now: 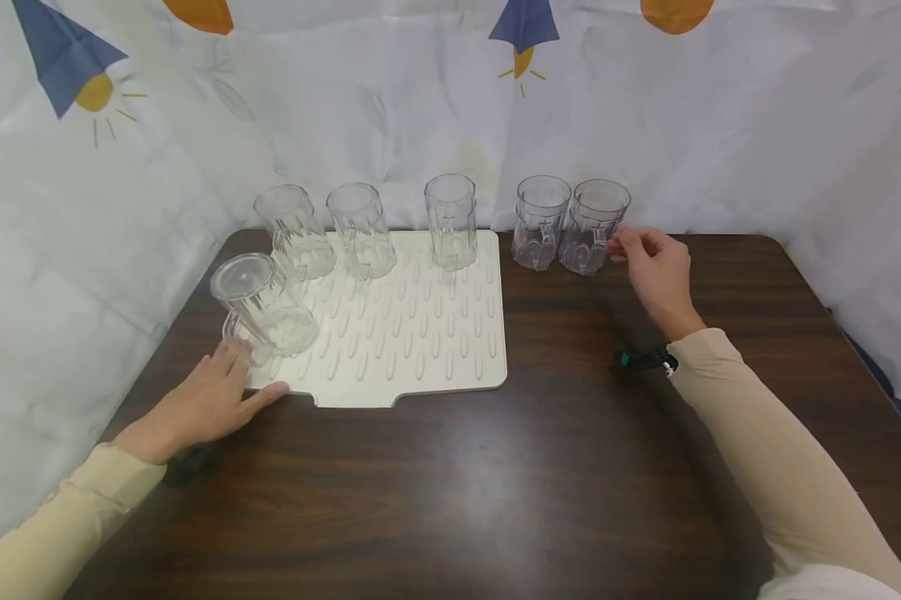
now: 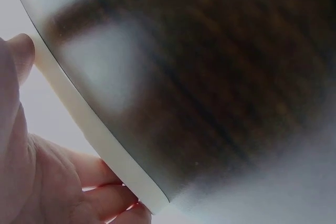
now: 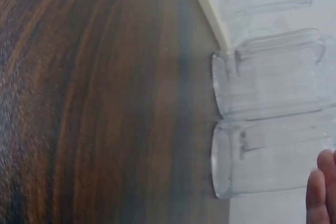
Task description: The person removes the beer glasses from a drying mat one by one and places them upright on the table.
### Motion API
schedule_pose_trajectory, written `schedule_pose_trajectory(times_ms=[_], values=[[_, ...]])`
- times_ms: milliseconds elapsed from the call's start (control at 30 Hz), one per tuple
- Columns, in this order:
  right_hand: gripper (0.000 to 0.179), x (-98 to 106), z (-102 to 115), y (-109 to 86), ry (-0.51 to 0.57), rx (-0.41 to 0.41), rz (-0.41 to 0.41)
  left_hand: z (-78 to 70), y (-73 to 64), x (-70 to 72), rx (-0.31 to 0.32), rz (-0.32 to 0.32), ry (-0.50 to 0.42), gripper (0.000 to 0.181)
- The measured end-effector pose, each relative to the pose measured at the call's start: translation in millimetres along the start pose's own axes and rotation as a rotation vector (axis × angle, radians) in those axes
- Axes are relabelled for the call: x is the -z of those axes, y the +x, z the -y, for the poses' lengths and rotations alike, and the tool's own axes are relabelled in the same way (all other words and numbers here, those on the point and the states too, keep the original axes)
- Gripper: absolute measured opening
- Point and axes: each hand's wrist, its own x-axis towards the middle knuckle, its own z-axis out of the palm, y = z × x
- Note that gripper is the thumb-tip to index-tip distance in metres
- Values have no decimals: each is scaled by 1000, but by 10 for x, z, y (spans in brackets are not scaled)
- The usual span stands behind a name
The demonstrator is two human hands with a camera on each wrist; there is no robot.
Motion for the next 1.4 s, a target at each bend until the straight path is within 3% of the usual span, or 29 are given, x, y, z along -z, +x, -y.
schedule_pose_trajectory(times_ms=[167,300,500,633,933,1133,1400], values=[[30,13,63,-21,86,68,-29,12,2,-4,1,5,3,111],[30,12,137,-43,146,128,-43,38,10,-18,0,-1,12,111],[31,-25,256,-72,347,222,1,67,21,-6,0,1,18,111],[33,-55,332,-109,415,247,33,60,23,8,1,4,24,111],[34,-181,494,-242,472,276,115,49,18,11,0,3,15,111],[35,-295,596,-350,414,278,156,20,29,25,-2,10,11,111],[39,-492,652,-473,457,282,204,-6,23,20,-3,9,8,110]])
